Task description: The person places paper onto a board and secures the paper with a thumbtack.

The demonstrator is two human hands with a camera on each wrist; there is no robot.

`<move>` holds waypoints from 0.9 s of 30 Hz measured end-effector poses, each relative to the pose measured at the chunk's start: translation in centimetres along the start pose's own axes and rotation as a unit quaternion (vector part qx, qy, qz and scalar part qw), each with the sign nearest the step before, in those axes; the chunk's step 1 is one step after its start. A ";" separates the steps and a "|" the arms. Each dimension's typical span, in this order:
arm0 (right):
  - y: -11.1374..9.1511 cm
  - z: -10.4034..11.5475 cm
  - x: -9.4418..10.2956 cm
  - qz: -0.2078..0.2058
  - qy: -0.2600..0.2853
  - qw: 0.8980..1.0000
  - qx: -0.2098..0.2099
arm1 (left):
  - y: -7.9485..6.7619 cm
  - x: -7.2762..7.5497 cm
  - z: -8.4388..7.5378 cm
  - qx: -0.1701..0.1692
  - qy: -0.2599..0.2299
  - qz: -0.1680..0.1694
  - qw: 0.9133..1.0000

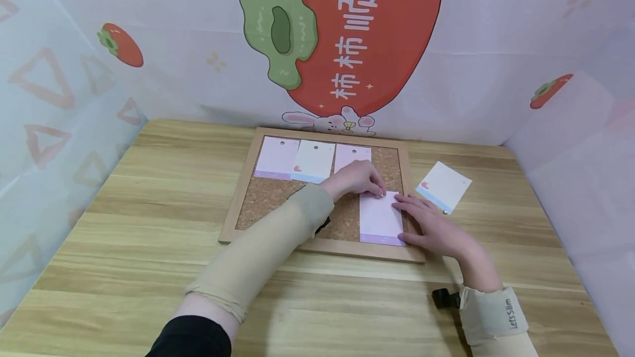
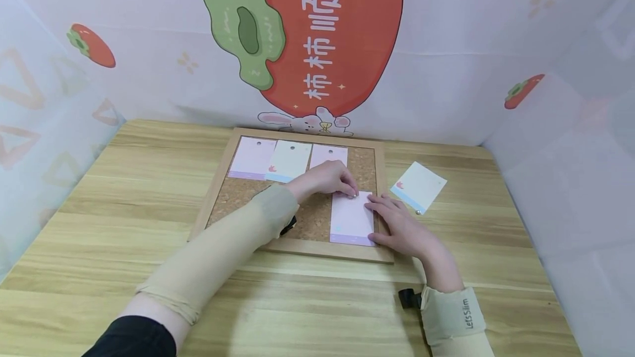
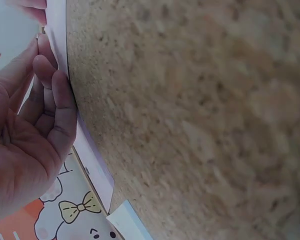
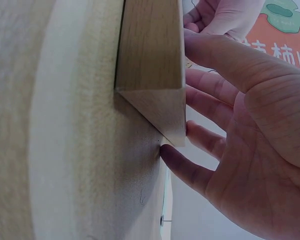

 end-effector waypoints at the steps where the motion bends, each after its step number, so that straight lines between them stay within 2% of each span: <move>1: 0.0 0.0 0.0 0.000 0.000 1.000 0.000 | 0.0 0.0 0.0 0.001 0.000 -0.001 1.000; 13: 0.1 0.0 -0.1 -0.005 0.001 1.000 0.002 | -0.1 0.1 0.0 0.021 0.004 -0.010 1.000; 27: 0.1 -0.3 -0.1 -0.007 0.001 1.000 0.003 | 0.1 0.3 -0.3 0.030 0.008 -0.015 0.999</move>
Point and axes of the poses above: each hand's wrist, its own y-axis towards the middle knuckle, its own x-axis out of the back of the hand, z = x × y, the point moved 2 cm from there along y, towards the middle knuckle, and after that the axes turned 1 degree about z, right-handed, at the moved point
